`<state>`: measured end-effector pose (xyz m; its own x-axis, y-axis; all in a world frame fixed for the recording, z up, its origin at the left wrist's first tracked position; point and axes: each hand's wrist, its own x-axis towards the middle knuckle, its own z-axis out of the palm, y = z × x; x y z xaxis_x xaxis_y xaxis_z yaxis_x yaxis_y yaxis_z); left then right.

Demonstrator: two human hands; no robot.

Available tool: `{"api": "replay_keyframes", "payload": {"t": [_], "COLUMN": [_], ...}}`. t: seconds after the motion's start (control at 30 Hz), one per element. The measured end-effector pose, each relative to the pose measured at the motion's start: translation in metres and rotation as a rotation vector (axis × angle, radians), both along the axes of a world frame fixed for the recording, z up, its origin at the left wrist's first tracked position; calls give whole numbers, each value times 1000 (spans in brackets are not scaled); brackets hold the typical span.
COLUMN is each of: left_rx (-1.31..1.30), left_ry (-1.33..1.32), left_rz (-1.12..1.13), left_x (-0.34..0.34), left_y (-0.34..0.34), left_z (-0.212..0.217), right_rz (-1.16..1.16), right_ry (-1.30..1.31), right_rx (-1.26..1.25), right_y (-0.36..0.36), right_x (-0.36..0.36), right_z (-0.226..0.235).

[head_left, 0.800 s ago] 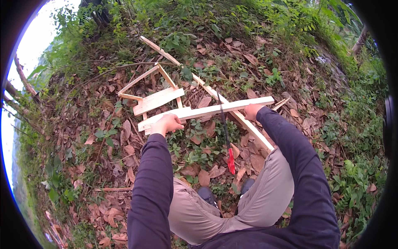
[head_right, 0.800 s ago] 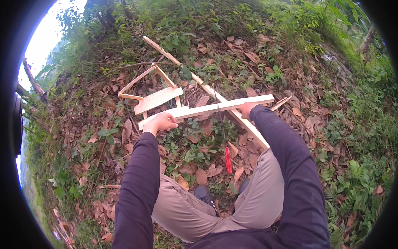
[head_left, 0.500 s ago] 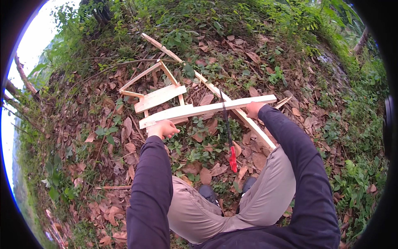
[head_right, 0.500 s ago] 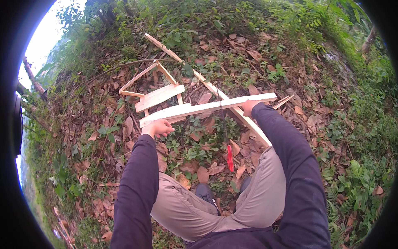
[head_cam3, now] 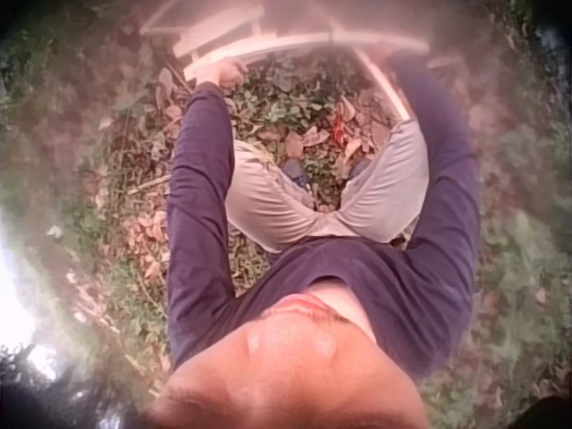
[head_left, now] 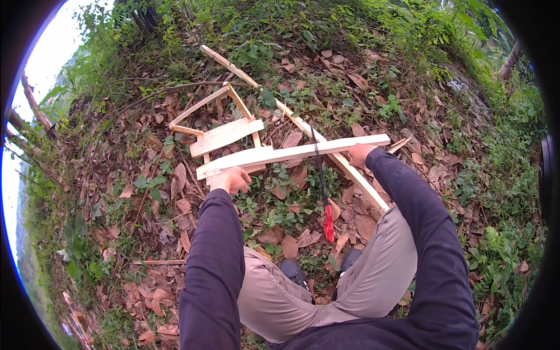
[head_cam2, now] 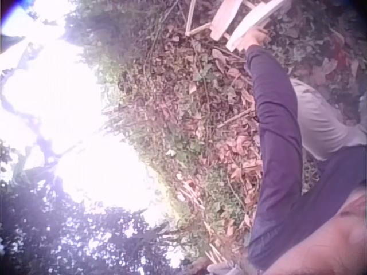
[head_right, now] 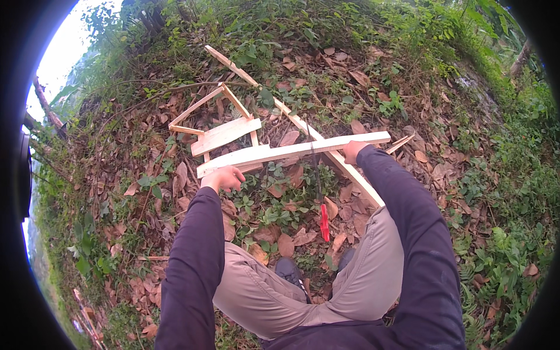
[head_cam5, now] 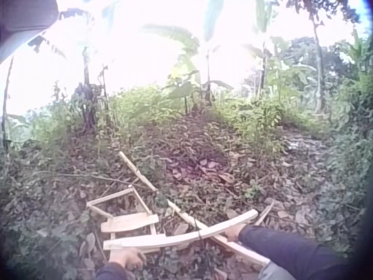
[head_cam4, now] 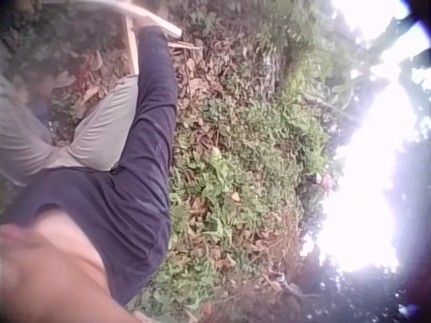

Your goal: The person sits on the ground in a wooded area and uses a red hand saw to cut a piece of light-colored lumber. They hold the wood steady with one hand while sawing with the other, eventually separating a section of the plank.

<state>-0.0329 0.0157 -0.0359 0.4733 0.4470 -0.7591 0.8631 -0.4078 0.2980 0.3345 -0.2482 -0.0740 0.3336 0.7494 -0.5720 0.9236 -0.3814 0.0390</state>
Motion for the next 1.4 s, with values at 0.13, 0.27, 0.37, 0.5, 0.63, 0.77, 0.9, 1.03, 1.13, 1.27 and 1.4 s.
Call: {"api": "replay_keyframes", "payload": {"t": [0.13,0.27,0.37,0.5,0.63,0.77,0.9,1.03,1.13,1.27,1.4], "left_rx": [3,-60,-82,-79,-92,-84,-57,-66,-75,-70,-67], "left_ry": [-6,-6,3,8,1,-19,-16,-18,-14,-8,-1], "left_rz": [16,64,61,41,54,71,18,46,74,84,102], "left_x": [0,-3,-3,-2,-2,0,-3,-3,-3,-2,-1], "left_y": [-4,-1,-2,-5,-6,-7,-6,-7,-5,-4,-5], "left_z": [8,7,9,14,16,18,16,17,14,11,13], "right_rz": [15,9,6,11,1,20,33,25,27,31,40], "right_ry": [-3,24,23,21,15,1,-4,-9,-6,-14,-11], "right_rx": [-1,46,37,37,30,41,40,42,41,53,49], "right_y": [-1,-2,-1,-3,0,-3,-4,-5,-4,-5,-4], "right_x": [3,3,1,1,-1,5,7,7,6,5,4], "right_z": [-3,-1,2,4,6,-1,-6,-5,-1,2,2]}}
